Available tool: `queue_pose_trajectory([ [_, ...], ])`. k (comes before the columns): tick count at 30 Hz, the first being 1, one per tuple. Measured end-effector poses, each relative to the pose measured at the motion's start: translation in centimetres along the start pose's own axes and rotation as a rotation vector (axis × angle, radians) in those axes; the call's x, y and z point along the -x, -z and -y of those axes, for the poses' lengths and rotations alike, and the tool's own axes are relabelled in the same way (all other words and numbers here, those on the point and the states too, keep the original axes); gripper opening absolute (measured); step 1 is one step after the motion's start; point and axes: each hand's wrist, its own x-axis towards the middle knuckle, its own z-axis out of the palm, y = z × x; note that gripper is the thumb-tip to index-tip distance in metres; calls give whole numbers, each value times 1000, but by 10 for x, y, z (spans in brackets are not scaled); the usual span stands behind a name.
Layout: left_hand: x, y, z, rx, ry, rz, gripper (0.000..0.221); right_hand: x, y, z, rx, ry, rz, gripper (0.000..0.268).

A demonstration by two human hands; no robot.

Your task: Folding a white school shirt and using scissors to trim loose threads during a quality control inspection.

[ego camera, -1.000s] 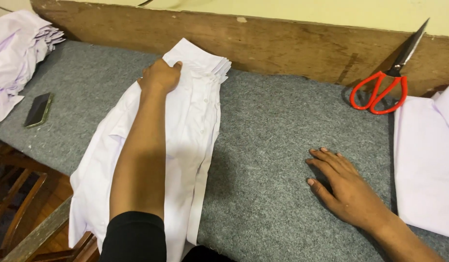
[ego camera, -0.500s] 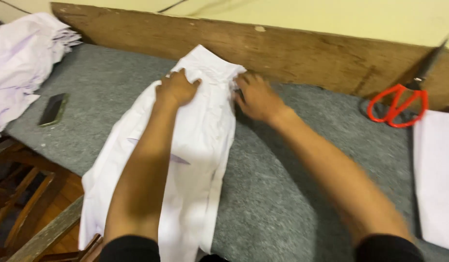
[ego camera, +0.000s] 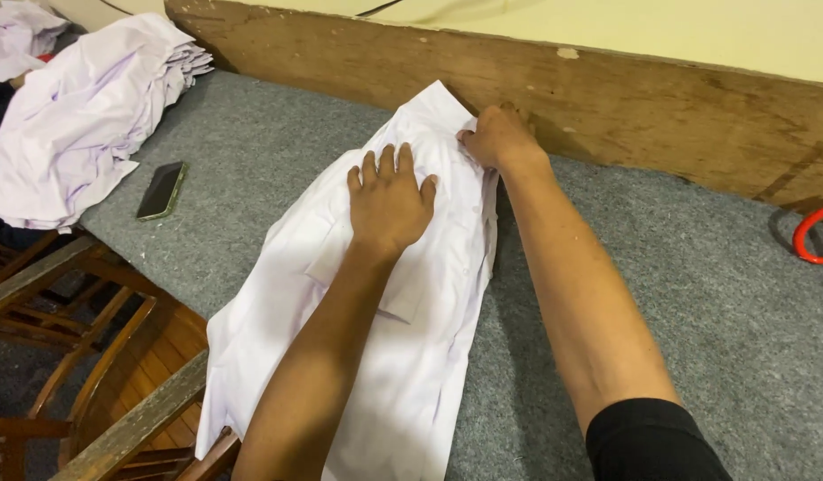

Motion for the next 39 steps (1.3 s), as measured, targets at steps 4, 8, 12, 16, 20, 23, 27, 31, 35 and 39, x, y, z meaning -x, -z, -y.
queue_pose_trajectory([
  [4, 2, -3, 0, 14, -2, -26, 65, 15, 15, 8, -20, -18, 43, 49],
  [8, 3, -7, 1, 16, -39, -69, 62, 13, 7, 0, 2, -62, 24, 52],
  [12, 5, -12, 1, -6, -56, -112, 61, 20, 2, -9, -2, -55, -3, 58],
  [16, -16, -56, 16, -124, -107, -348, 61, 23, 12, -5, 9, -132, 160, 61],
  [20, -17, -62, 17, -136, -103, -374, 60, 34, 20, 1, -62, -196, 204, 64],
  [23, -19, -65, 18, -163, -105, -427, 60, 23, 7, -6, 2, -191, 201, 79],
  [27, -19, -67, 17, -163, -107, -428, 59, 38, 22, 6, -97, -225, 186, 47],
  [31, -17, -63, 16, -160, -119, -463, 58, 31, 16, -4, -239, -217, 61, 26],
  [35, -11, -50, 13, -36, -78, -407, 74, 30, 26, -17, -529, -151, 100, 22],
  [39, -21, -25, 13, 316, 41, -424, 83, 40, 40, -44, -959, 43, 297, 16],
])
